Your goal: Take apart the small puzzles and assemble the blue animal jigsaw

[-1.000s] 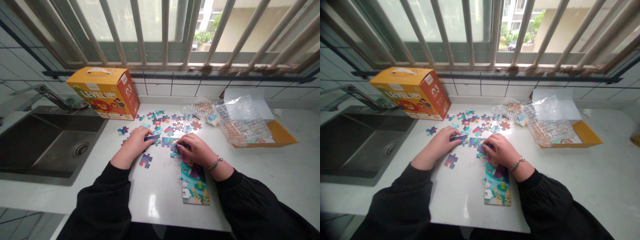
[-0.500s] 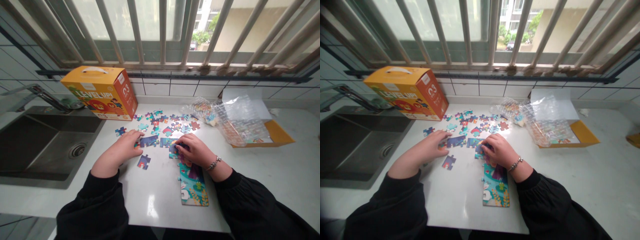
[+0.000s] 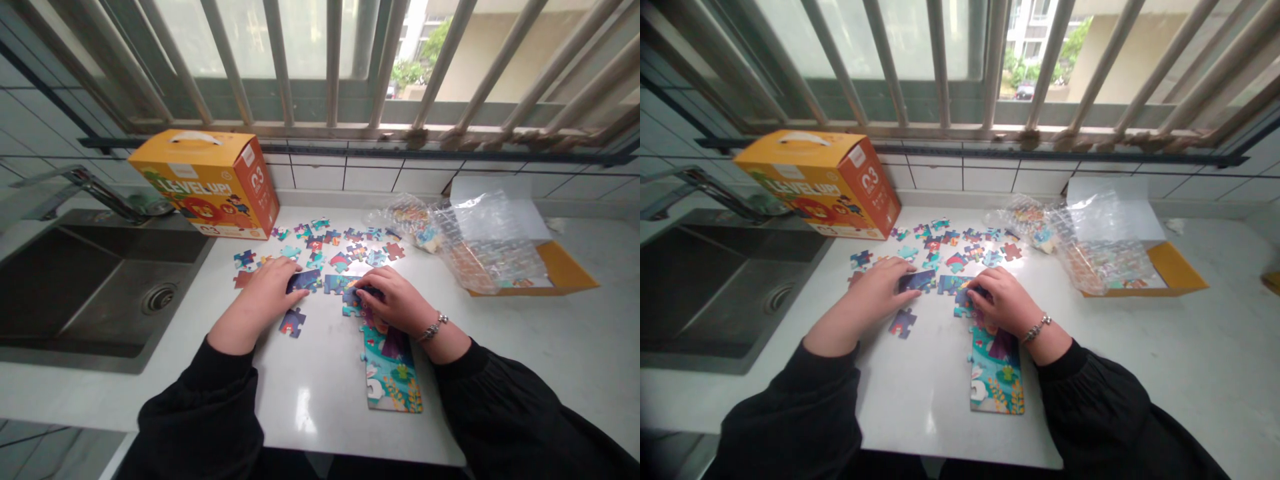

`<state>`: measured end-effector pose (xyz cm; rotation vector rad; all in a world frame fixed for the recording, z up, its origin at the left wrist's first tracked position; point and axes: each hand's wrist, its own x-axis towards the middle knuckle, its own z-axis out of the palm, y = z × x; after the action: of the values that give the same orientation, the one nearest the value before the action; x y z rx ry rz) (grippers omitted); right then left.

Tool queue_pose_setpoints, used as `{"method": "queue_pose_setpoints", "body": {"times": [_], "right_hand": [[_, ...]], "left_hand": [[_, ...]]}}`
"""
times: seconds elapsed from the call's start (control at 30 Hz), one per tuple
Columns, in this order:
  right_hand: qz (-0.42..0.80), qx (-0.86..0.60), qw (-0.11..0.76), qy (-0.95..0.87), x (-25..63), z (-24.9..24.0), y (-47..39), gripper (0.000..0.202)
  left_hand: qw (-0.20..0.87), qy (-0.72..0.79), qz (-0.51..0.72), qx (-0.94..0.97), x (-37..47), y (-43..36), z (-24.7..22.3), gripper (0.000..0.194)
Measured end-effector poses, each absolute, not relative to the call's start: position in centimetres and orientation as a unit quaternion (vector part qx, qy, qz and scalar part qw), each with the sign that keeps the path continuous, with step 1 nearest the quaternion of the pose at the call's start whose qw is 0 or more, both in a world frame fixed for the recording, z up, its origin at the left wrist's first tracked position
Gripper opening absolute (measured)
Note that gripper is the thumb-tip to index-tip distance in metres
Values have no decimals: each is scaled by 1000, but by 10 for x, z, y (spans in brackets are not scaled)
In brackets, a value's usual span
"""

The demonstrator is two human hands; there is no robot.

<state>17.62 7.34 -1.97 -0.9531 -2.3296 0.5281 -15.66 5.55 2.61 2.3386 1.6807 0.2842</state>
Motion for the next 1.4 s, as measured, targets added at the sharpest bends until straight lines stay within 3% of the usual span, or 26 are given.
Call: {"method": "queue_pose_setpoints", "body": {"times": [0.4,1.4], "right_hand": [[163,-364,277,-874,178,-26,76,26],[181,-361,266,-875,179,-30,78,19]], "left_hand": [[169,544,95,817,-159,58,24,27],[192,521,114,824,-158,59,18,29]]}}
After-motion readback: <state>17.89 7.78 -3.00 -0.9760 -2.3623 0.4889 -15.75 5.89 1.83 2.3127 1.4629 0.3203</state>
